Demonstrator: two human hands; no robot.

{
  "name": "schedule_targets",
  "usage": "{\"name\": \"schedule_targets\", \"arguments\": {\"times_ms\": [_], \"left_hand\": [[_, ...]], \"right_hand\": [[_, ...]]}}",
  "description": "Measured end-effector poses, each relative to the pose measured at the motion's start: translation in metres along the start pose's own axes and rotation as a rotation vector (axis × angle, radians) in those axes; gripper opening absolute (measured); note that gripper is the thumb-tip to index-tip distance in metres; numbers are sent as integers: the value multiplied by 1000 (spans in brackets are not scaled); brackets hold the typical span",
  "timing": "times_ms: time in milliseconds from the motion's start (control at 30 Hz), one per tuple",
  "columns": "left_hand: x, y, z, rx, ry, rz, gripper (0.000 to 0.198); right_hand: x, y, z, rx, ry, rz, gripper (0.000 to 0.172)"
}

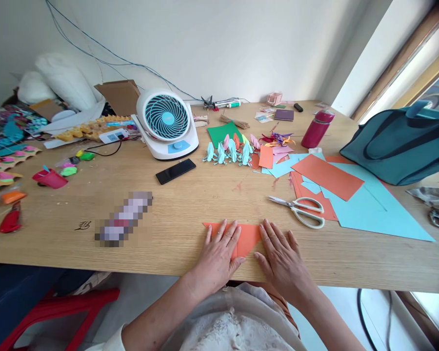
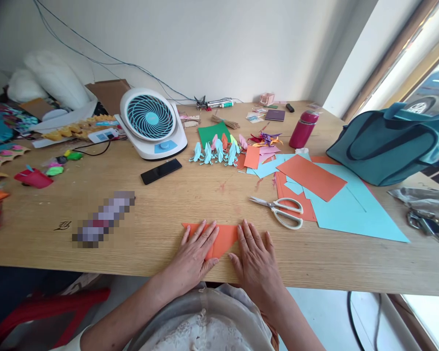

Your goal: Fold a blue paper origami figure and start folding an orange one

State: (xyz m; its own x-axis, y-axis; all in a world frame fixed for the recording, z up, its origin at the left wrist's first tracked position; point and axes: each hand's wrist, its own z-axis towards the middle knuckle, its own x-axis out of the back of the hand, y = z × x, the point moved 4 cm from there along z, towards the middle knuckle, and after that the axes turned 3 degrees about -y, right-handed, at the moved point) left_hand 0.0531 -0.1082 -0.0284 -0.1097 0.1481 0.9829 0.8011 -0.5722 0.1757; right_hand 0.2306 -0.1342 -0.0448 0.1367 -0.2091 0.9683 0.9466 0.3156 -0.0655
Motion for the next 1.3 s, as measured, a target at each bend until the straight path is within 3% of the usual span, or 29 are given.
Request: {"name": "schedule_targets", "arguments": {"times_ms": [400,600,800,1000,1300], "left_hand": [[-4,-3,-1,-7,14,47,65],[-4,-4,3,56,-86,20,66],[-2,-5,5,74,-76,-4,66],[0,-10,14,103,-145,-33,75],[1,-18,17,129,-64,-45,76]], "right_hand": [[-8,-8,10,-45,62,-28,61],[-17,-21,25,74,31,33,64],[-29,-16,27,80,30,32,67],[-28,-10,37,146,82,39,65],[-33,-6,45,134,60,57,64]]}}
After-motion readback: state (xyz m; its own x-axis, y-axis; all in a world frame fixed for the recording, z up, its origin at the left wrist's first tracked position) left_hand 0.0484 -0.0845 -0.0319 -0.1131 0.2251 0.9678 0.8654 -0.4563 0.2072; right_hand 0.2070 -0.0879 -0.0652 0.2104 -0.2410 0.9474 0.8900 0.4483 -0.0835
